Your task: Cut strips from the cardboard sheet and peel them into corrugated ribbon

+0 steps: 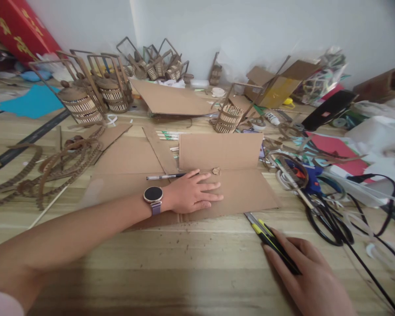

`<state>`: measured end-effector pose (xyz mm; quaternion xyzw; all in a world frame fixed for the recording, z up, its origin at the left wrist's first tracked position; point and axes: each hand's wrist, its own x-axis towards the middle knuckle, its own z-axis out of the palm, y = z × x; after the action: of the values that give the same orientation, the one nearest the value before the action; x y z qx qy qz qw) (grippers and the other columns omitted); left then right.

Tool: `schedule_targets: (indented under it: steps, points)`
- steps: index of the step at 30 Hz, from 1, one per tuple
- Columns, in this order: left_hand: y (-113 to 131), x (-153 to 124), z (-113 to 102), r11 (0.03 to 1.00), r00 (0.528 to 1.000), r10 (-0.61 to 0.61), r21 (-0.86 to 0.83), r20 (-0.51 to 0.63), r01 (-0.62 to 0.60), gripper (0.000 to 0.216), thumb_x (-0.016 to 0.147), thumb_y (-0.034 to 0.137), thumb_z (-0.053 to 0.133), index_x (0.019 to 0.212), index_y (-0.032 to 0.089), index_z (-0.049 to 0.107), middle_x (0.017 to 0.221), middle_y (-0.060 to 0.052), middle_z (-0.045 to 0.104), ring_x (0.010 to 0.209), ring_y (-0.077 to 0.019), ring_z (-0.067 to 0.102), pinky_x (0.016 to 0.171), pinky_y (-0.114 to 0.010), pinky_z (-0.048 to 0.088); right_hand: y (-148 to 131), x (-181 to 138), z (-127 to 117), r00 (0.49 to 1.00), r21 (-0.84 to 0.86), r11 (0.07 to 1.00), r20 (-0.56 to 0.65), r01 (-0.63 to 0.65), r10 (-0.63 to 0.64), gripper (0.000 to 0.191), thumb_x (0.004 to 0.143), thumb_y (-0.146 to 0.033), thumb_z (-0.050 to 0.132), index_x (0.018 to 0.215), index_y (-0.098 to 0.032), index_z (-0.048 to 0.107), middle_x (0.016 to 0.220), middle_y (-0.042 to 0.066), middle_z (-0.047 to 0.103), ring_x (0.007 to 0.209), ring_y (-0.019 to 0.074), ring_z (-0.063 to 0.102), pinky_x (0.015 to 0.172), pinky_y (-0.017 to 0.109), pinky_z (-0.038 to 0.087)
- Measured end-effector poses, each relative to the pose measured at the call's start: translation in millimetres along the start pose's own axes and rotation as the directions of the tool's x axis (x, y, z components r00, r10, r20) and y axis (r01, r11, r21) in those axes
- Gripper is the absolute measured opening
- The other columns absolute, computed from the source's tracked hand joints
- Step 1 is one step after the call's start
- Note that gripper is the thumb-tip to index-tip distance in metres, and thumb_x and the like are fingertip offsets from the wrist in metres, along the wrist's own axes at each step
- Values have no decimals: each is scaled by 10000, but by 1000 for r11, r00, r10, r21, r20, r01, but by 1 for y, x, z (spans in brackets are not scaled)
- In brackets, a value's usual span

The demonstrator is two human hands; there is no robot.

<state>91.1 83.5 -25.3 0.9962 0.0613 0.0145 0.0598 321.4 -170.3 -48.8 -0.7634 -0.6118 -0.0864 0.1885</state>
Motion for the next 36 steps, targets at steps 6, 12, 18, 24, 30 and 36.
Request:
schedule_targets:
  steps: [6,12,18,24,30,36]
  points:
    - [1,-1,-2,1000,1000,-2,-10,8,2,440,1046,446,312,1466,373,421,1582,45,338,1480,-299,237,1191,-542,163,-10,-2,-2,1000,-16,999,0,30,-30,496,929,-544,448,1162,-171,676,931,84,659,820,209,693,728,331,584]
    - [2,3,1,999,999,-29,-26,-15,29,437,1045,441,317,1461,368,430,1577,36,351,1480,-306,238,1184,-560,164,-13,12,-2,998,46,998,28,-48,47,517,901,-571,456,1131,-176,698,933,96,662,849,235,685,784,374,576]
    - [5,7,4,996,995,-86,-27,-52,85,442,1045,453,294,1453,369,443,1571,31,365,1467,-309,261,1177,-562,167,-13,24,-2,992,76,991,83,-106,100,517,880,-574,474,1119,-177,704,912,106,662,829,256,675,780,408,566]
    - [5,7,6,995,993,-95,-27,-73,93,432,1045,452,291,1441,386,450,1566,47,375,1465,-293,270,1182,-539,155,-22,14,1,999,82,997,32,-7,4,494,912,-546,473,1154,-171,685,921,94,648,831,231,667,762,369,564]
    - [5,6,4,995,994,-92,-35,-56,91,439,1046,452,293,1451,372,444,1569,32,369,1469,-306,260,1179,-551,162,-32,13,4,999,65,997,28,39,-41,462,930,-511,470,1180,-175,665,953,90,644,852,220,660,767,359,565]
    - [6,9,5,994,993,-99,-48,-64,96,432,1044,447,312,1441,362,461,1567,25,372,1466,-307,270,1176,-567,175,-40,6,7,998,90,994,32,56,-60,418,921,-480,502,1198,-209,656,975,86,641,873,229,651,774,384,562]
